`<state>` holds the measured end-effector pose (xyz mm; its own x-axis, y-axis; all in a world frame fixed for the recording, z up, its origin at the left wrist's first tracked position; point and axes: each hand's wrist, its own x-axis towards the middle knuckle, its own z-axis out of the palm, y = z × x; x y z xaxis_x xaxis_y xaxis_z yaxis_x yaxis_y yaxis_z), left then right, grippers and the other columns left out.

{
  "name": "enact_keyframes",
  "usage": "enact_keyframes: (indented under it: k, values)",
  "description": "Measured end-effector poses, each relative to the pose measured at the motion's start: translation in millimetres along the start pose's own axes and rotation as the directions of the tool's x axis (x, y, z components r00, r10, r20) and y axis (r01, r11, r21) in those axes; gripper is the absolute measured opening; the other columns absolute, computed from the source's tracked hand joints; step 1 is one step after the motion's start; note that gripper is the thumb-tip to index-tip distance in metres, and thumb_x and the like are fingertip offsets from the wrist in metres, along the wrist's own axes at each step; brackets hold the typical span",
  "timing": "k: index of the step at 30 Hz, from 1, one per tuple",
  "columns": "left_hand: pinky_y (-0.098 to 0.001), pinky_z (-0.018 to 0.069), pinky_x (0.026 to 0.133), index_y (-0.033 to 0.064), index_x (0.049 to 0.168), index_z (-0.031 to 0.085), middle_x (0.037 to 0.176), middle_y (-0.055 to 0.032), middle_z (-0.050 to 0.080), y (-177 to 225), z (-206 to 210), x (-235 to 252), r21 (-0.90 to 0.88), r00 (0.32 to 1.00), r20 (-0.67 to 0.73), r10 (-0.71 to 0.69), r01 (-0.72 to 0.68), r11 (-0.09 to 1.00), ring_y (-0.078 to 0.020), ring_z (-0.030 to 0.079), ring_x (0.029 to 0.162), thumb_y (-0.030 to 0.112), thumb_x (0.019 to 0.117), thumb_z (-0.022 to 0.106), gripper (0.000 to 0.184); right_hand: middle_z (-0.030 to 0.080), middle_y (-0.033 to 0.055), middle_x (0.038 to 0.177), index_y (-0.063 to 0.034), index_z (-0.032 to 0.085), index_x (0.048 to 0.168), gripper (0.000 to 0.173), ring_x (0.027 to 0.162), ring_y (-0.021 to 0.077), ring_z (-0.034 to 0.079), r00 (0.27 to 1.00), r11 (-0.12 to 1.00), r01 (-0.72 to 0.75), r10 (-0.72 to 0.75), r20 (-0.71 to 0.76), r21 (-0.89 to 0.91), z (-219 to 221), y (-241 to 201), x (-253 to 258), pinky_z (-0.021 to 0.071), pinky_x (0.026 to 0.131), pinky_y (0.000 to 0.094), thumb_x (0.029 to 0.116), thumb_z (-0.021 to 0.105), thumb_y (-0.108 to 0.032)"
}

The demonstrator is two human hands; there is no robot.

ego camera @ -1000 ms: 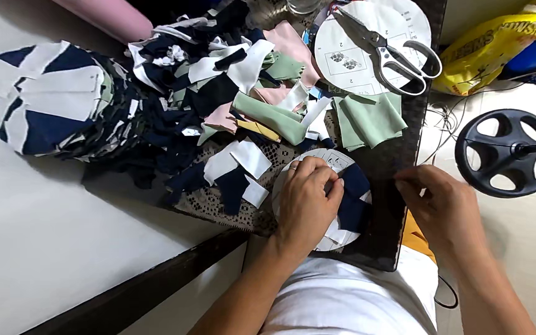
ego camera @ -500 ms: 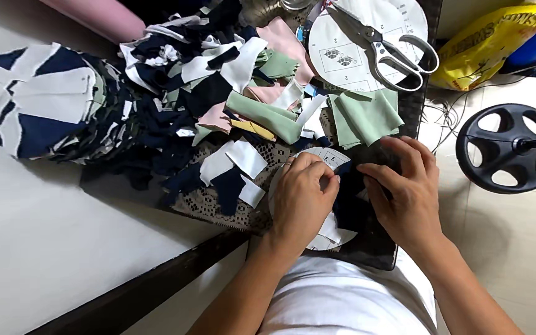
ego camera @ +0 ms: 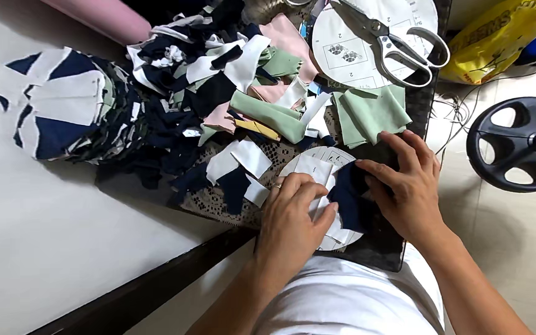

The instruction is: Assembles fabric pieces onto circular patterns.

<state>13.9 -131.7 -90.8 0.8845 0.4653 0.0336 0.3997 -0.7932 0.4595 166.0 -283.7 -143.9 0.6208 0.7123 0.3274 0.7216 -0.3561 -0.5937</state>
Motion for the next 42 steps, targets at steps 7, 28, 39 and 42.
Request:
enact_keyframes:
  k: [7,28,39,42]
  values:
    - [-0.0443,0.0498,0.082,0.0118,0.088,0.076,0.099,-0.0075,0.069,11,14,-2,0.033,0.999,-0.037,-0.021,0.022,0.999,-0.0265,0.064,0.094,0.028,0.0891,0.070,0.017,0.056,0.0153,0.146,-0.0279,0.079,0.111,0.024,0.145,0.0463,0.036,1.000,1.000,0.003,-0.003,-0.004,0.005,0,0,-1,0.0253,0.112,0.0680,0.0956,0.061,-0.024]
    - [-0.0111,0.0431,0.053,0.0071,0.107,0.063,0.071,0.0080,0.064,20,9,4,-0.300,0.983,0.034,-0.183,0.185,0.936,0.0055,0.053,0.056,0.015,0.0935,0.064,0.016,0.057,0.0159,0.146,-0.0279,0.079,0.112,0.024,0.144,0.0454,0.037,1.000,1.000,0.015,-0.014,-0.018,0.014,2,1,0,0.0269,0.112,0.0650,0.0966,0.061,-0.025]
    - [-0.0538,0.0466,0.103,0.0061,0.121,0.072,0.139,-0.0160,0.063,22,16,1,0.129,0.969,-0.123,0.213,-0.198,0.972,-0.0370,0.056,0.131,0.028,0.1027,0.052,0.035,0.056,0.0154,0.147,-0.0277,0.079,0.112,0.025,0.145,0.0463,0.036,1.000,1.000,0.015,-0.015,-0.015,0.005,2,1,-1,0.0247,0.113,0.0678,0.0964,0.060,-0.025]
    - [-0.0684,0.0171,0.119,0.0033,0.154,0.044,0.165,-0.0187,0.033,20,38,-1,0.187,0.960,-0.032,0.277,-0.266,0.946,-0.0410,0.024,0.154,0.048,0.1079,0.035,0.065,0.057,0.0150,0.146,-0.0264,0.079,0.111,0.023,0.145,0.0465,0.036,1.000,1.000,0.013,-0.012,-0.016,0.019,2,1,-1,0.0243,0.112,0.0691,0.0967,0.061,-0.026]
